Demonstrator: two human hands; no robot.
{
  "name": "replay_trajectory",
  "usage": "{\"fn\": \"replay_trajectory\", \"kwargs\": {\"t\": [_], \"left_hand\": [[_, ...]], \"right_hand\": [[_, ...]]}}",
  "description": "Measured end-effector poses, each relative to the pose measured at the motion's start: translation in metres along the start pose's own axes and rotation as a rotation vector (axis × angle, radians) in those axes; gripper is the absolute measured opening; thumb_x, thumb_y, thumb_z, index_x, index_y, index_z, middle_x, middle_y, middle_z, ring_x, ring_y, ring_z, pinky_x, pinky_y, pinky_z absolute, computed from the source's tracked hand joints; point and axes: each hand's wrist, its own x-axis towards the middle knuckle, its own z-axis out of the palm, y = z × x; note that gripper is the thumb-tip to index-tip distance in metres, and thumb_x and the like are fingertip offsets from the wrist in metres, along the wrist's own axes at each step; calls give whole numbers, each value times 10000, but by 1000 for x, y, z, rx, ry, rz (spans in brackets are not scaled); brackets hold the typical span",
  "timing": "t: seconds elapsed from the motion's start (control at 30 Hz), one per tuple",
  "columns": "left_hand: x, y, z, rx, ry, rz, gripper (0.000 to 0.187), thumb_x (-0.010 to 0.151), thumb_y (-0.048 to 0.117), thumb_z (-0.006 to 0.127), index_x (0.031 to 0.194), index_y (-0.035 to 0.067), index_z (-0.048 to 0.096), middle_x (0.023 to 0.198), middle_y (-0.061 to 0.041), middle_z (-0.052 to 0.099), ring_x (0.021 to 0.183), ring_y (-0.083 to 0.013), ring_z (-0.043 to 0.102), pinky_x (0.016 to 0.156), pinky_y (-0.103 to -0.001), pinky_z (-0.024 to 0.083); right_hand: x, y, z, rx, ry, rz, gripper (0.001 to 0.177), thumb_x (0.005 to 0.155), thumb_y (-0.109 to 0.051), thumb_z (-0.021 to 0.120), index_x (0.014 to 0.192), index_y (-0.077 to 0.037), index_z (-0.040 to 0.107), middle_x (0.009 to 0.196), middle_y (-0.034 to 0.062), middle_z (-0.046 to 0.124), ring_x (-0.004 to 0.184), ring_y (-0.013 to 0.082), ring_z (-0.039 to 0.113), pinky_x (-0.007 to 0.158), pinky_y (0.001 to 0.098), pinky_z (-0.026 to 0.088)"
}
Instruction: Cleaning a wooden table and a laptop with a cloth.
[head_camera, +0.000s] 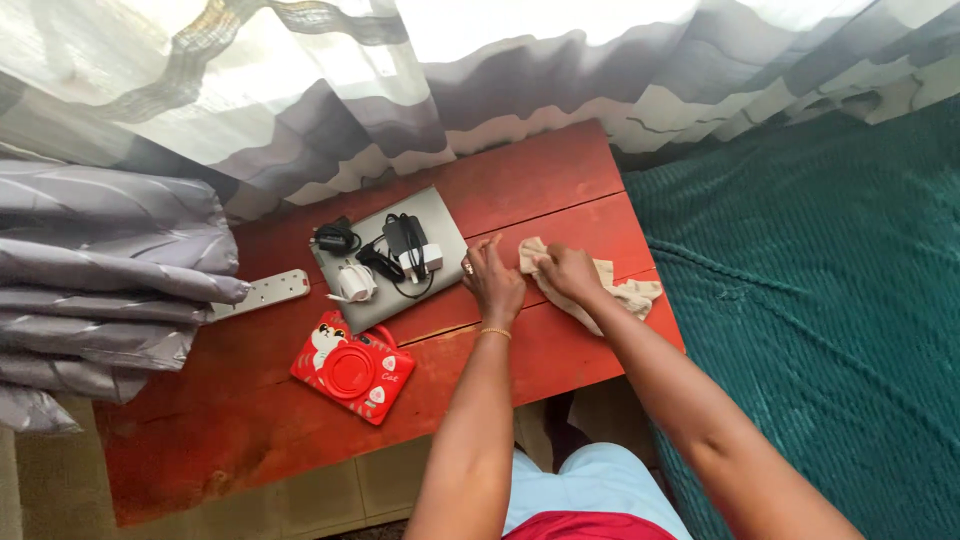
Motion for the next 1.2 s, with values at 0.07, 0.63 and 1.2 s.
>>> {"fn": "replay_trajectory", "kwargs": {"t": [0.07,0.63,1.2], "left_hand": [[-4,-11,16,69,0,-46,691,755,19,638,1425,152,531,1363,-99,477,1330,-334,421,1069,-537,354],[5,-20,68,292,30,123,734,871,58,587,1580,105,399,1631,-116,378,1514,-308,331,1230,-484,260],[14,-8,64,369,40,22,828,858,194,524,1605,-27,245,1703,-194,209,1592,-330,199,1302,-470,147]], "right_hand": [[12,-2,-8,376,11,-141,417,978,-450,633,1182,-89,681,1053,259,726,1031,407,702,874,510,546],[90,-29,-17,-62,76,-465,524,908,-387,639,1406,-234,585,1409,53,615,1383,309,483,1058,569,357],[129,-47,-5,86,213,-711,549,756,-264,654,1280,-113,602,1419,164,534,1374,367,443,1103,518,346]]}}
